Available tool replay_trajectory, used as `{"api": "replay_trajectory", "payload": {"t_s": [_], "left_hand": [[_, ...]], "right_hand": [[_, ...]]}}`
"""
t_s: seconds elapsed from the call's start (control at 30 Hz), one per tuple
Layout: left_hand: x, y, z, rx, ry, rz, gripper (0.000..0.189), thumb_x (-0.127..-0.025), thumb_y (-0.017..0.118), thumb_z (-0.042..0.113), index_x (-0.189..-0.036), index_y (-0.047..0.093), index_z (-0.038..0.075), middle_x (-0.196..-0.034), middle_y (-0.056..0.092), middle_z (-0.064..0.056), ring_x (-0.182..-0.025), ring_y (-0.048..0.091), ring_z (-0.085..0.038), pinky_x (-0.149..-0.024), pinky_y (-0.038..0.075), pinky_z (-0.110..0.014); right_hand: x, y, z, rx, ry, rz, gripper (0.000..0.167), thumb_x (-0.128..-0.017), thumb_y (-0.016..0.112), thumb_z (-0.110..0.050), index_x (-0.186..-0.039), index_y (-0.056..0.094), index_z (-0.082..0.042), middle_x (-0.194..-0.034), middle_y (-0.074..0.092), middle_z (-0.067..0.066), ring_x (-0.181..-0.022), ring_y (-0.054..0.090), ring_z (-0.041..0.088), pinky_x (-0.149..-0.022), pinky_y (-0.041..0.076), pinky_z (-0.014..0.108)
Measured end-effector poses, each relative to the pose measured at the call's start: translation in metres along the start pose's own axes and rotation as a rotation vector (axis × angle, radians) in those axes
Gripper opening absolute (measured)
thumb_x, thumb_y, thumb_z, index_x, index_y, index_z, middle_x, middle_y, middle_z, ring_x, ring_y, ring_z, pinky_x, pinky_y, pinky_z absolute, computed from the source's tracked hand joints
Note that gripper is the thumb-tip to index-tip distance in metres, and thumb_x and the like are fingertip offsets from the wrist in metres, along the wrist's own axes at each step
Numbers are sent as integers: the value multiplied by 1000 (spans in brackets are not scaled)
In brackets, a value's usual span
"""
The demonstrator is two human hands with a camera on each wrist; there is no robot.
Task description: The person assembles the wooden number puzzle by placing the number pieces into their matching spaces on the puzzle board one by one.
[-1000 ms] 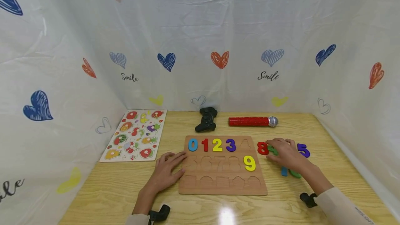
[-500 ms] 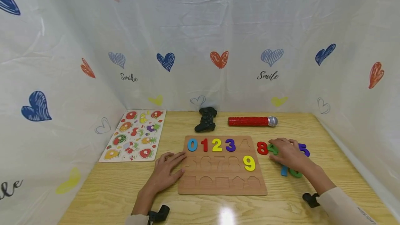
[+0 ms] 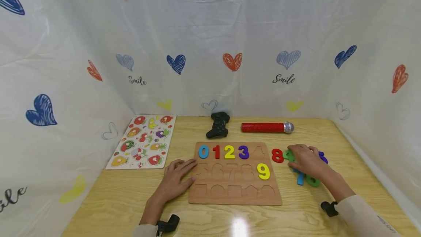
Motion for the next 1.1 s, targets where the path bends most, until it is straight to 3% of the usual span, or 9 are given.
{"api": "replay_trajectory", "payload": {"t_s": [0.4, 0.77, 1.1], "left_hand": [[-2, 1, 2, -11, 2, -12, 51, -96, 64, 40, -143, 59, 21, -150, 50, 4, -129, 40, -29, -97, 28, -59], [-2, 0, 1, -4, -5, -23, 52, -96, 64, 42, -143, 59, 22, -150, 50, 4, -129, 39, -29, -96, 28, -58], [-1, 0, -1, -13, -7, -16, 51, -96, 64, 42, -143, 59, 23, -150, 50, 4, -129, 40, -29, -97, 28, -58]], "right_hand": [[0, -1, 5, -42, 43, -49, 57, -89, 76, -25, -134, 57, 5, -128, 60, 27, -126, 42, 50, -93, 26, 71], [0, -8, 3, -34, 66, -28, 61, -86, 79, -28, -131, 59, 8, -119, 65, 26, -122, 45, 50, -92, 23, 70], [-2, -10, 0, -36, 44, -26, 60, -87, 79, -29, -131, 59, 6, -120, 65, 25, -123, 44, 50, -93, 24, 69]]}}
Point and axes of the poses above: each hand's wrist, its own x-axis away from the middle knuckle, its own y-axis out of the palm, z = x × y, the point moved 2 cm from there along -x, towards the middle knuckle
